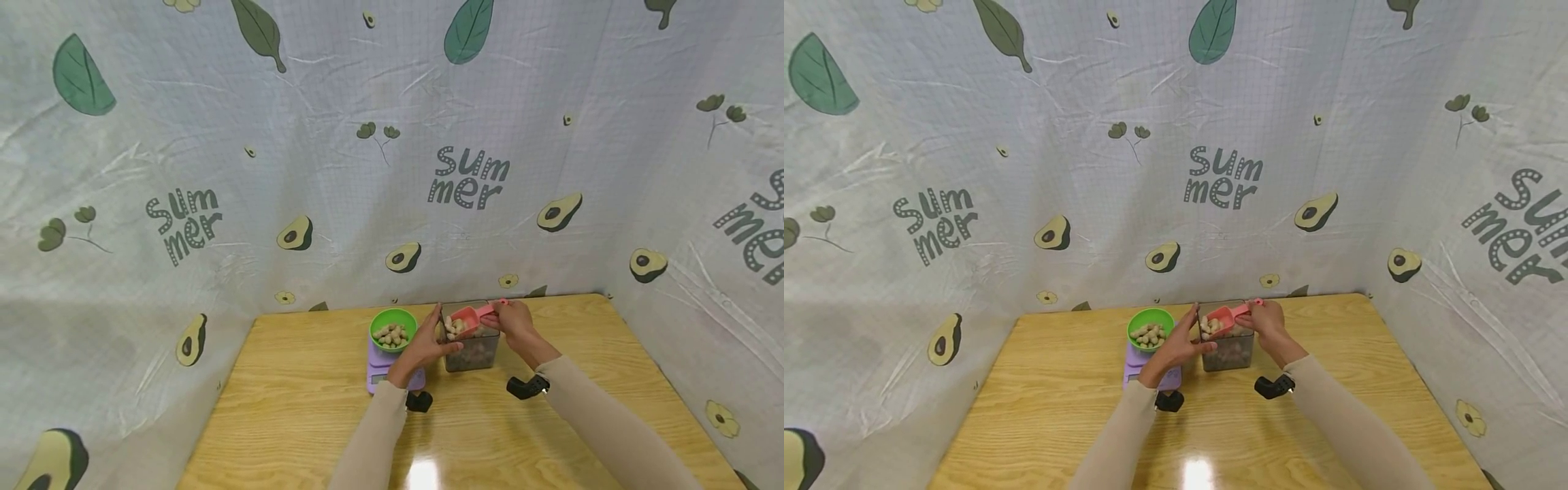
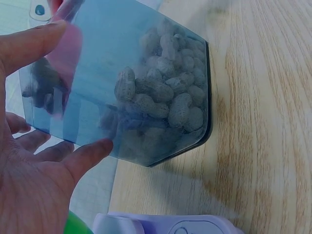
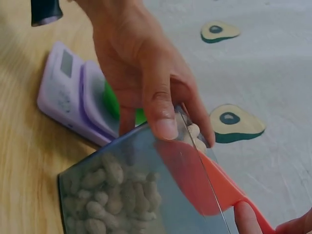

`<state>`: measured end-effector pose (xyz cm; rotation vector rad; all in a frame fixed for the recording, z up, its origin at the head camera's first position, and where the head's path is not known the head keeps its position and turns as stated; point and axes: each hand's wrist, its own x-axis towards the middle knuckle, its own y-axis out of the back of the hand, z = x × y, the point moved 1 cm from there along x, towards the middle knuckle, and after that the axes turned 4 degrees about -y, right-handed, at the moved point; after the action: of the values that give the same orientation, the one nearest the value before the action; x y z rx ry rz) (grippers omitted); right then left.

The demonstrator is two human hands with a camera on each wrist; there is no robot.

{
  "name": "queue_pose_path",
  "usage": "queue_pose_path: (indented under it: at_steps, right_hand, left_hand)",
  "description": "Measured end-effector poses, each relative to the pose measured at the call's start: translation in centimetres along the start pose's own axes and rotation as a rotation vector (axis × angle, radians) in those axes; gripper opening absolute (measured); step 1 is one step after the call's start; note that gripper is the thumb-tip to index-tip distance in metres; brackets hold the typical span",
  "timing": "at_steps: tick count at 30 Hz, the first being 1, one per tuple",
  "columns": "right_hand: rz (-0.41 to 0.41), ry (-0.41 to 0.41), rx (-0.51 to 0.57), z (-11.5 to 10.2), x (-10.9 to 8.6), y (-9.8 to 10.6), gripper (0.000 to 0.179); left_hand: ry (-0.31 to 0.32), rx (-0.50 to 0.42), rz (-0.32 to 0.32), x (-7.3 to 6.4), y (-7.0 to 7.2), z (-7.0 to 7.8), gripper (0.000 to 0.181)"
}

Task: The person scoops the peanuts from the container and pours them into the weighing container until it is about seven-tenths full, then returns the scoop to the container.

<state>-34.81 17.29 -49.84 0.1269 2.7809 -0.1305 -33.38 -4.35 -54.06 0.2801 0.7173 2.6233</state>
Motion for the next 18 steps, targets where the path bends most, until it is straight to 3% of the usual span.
queue_pose_path:
  at_steps: [10,18]
  right_hand:
    - [-0.018,-0.053,0.257,0.3,-0.9,1.5,0.043]
    - [-0.023,-0.079,0.332,0.2,-1.4,2.3,0.038]
  left_hand:
    - [0.001,-0.027,-0.002,-0.1,0.1,0.1,0.105]
    - [-0.028,-0.022,0.006,-0.4,0.3,0.3,0.107]
